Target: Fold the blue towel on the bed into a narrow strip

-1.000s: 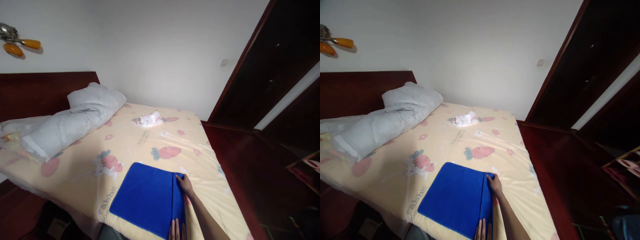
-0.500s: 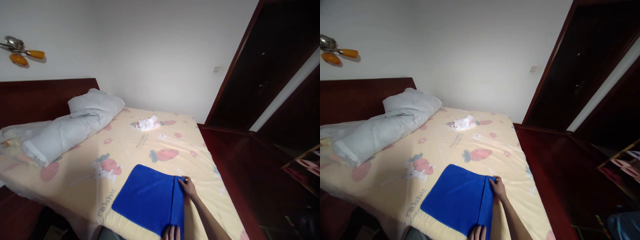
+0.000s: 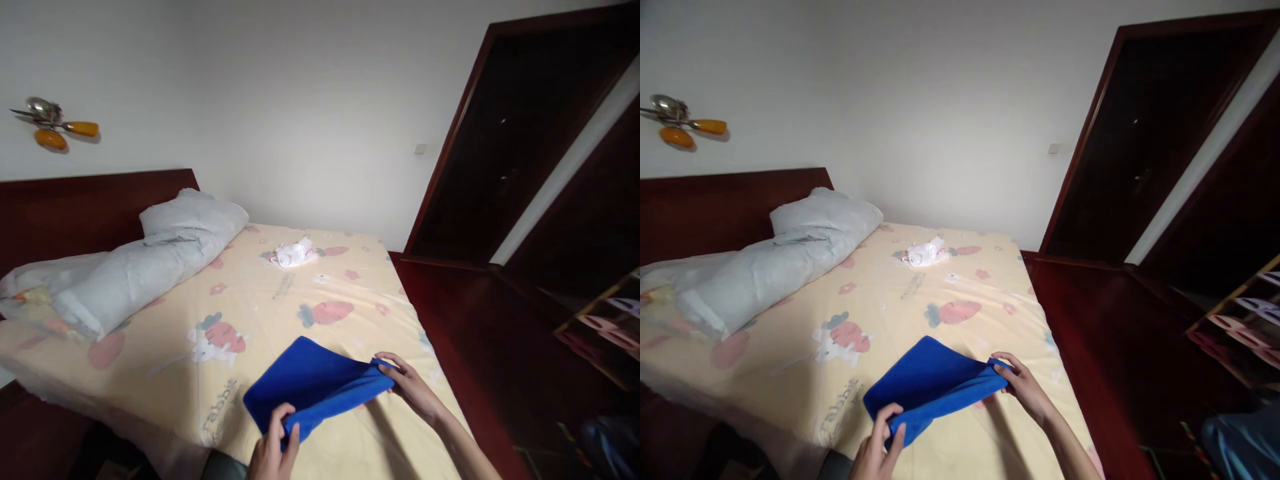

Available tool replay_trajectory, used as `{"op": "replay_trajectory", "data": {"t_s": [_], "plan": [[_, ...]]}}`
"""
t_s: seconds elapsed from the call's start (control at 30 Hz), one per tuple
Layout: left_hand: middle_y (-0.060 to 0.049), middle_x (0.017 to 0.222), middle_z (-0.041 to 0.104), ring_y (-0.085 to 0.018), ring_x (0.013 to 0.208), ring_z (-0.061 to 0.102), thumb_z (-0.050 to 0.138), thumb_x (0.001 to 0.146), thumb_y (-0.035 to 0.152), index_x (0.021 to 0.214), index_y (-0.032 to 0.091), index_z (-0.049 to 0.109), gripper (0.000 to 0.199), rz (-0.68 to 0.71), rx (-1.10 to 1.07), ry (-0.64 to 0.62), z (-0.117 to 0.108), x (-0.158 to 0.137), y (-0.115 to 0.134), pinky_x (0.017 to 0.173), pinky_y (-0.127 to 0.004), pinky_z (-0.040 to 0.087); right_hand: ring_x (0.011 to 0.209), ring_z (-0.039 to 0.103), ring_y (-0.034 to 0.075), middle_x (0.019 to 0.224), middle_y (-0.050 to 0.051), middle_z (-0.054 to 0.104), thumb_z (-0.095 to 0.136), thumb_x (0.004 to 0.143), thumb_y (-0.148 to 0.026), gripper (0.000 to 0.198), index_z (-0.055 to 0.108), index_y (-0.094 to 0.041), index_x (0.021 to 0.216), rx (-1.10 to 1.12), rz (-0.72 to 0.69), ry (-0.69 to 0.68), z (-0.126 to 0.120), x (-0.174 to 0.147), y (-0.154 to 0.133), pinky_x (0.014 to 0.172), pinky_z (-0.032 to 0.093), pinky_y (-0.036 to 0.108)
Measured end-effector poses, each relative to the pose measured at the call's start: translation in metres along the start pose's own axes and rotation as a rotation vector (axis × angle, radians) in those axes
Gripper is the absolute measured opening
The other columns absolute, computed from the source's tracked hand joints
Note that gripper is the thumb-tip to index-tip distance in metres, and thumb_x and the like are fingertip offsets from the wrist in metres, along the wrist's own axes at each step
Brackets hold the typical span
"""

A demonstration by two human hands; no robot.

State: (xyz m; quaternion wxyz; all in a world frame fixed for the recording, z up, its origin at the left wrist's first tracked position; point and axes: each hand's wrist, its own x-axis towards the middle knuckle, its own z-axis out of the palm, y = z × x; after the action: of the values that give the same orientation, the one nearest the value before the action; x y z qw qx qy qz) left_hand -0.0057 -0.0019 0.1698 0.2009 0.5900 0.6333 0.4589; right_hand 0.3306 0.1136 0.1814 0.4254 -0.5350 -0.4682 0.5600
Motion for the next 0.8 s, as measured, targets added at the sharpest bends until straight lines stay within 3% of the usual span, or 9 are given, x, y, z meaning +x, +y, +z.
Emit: {"op": "replay_trajectory", "data": {"t_s": [0.07, 0.13, 0.23, 0.33, 0.43, 0.5, 0.6, 0.7, 0.8], "plan": [[-0.011, 0.122, 0.079, -0.027, 0.108, 0.077, 0.045, 0.101, 0.067, 0.129, 0.027, 0.068, 0.054, -0.010, -0.144, -0.043, -0.020, 0.017, 0.001, 0.092, -0.034, 0.063, 0.071, 0.052, 0.013, 0.091, -0.001, 0.065, 0.078, 0.086, -0.057, 0.052, 0.070, -0.029, 0.129, 0.084, 0.008, -0.004, -0.002, -0.036, -0.021, 0.065, 0.046, 0.027], [-0.013, 0.129, 0.075, -0.030, 0.122, 0.071, 0.049, 0.098, 0.070, 0.126, 0.024, 0.070, 0.058, -0.002, -0.231, -0.057, -0.038, 0.031, 0.008, 0.104, -0.040, 0.059, 0.074, 0.054, 0.014, 0.101, 0.003, 0.068, 0.078, 0.086, -0.060, 0.048, 0.074, -0.028, 0.122, 0.105, -0.017, -0.008, -0.002, -0.068, -0.038, 0.068, 0.048, 0.027], [-0.014, 0.121, 0.077, -0.032, 0.121, 0.070, 0.053, 0.094, 0.074, 0.112, 0.023, 0.075, 0.059, -0.028, -0.318, -0.029, -0.054, 0.045, 0.022, 0.106, -0.042, 0.057, 0.089, 0.062, 0.019, 0.111, 0.006, 0.070, 0.084, 0.081, -0.057, 0.053, 0.075, -0.027, 0.123, 0.031, -0.112, -0.064, -0.003, -0.107, -0.058, 0.083, 0.053, 0.032], [-0.012, 0.122, 0.076, -0.032, 0.122, 0.068, 0.056, 0.093, 0.075, 0.108, 0.023, 0.075, 0.058, -0.061, -0.379, -0.016, -0.061, 0.051, 0.035, 0.107, -0.042, 0.055, 0.093, 0.064, 0.023, 0.102, 0.007, 0.072, 0.085, 0.079, -0.058, 0.052, 0.076, -0.025, 0.118, -0.171, -0.199, -0.005, -0.003, -0.133, -0.070, 0.085, 0.055, 0.034], [-0.012, 0.124, 0.075, -0.032, 0.123, 0.067, 0.062, 0.090, 0.074, 0.112, 0.022, 0.075, 0.058, -0.073, -0.437, -0.088, -0.066, 0.051, 0.044, 0.108, -0.041, 0.053, 0.095, 0.067, 0.026, 0.100, 0.009, 0.073, 0.079, 0.079, -0.067, 0.048, 0.079, -0.023, 0.099, -0.298, -0.303, 0.174, 0.001, -0.149, -0.075, 0.085, 0.057, 0.033], [-0.012, 0.124, 0.075, -0.032, 0.119, 0.068, 0.077, 0.080, 0.070, 0.118, 0.022, 0.072, 0.062, -0.070, -0.498, -0.183, -0.069, 0.049, 0.048, 0.103, -0.039, 0.055, 0.103, 0.069, 0.029, 0.108, 0.010, 0.074, 0.078, 0.077, -0.070, 0.051, 0.079, -0.024, 0.099, -0.283, -0.318, 0.247, 0.004, -0.158, -0.076, 0.091, 0.059, 0.034], [-0.011, 0.116, 0.075, -0.029, 0.107, 0.072, 0.087, 0.072, 0.063, 0.124, 0.021, 0.068, 0.069, -0.071, -0.578, -0.305, -0.071, 0.050, 0.051, 0.092, -0.035, 0.058, 0.108, 0.070, 0.031, 0.115, 0.010, 0.075, 0.076, 0.079, -0.070, 0.055, 0.077, -0.025, 0.110, -0.201, -0.247, 0.243, 0.003, -0.171, -0.075, 0.096, 0.060, 0.036], [-0.005, 0.095, 0.076, -0.025, 0.091, 0.072, 0.076, 0.086, 0.065, 0.142, 0.023, 0.059, 0.072, -0.104, -0.596, -0.372, -0.070, 0.060, 0.050, 0.082, -0.033, 0.056, 0.101, 0.070, 0.030, 0.108, 0.010, 0.076, 0.072, 0.086, -0.067, 0.053, 0.077, -0.022, 0.113, -0.133, -0.196, 0.190, -0.006, -0.178, -0.074, 0.092, 0.061, 0.038], [-0.004, 0.098, 0.075, -0.025, 0.097, 0.071, 0.075, 0.088, 0.062, 0.149, 0.028, 0.056, 0.073, -0.101, -0.578, -0.445, -0.061, 0.084, 0.049, 0.086, -0.034, 0.055, 0.093, 0.070, 0.028, 0.099, 0.009, 0.076, 0.072, 0.087, -0.066, 0.052, 0.078, -0.020, 0.109, -0.101, -0.203, 0.180, -0.018, -0.168, -0.075, 0.088, 0.061, 0.038]]}}
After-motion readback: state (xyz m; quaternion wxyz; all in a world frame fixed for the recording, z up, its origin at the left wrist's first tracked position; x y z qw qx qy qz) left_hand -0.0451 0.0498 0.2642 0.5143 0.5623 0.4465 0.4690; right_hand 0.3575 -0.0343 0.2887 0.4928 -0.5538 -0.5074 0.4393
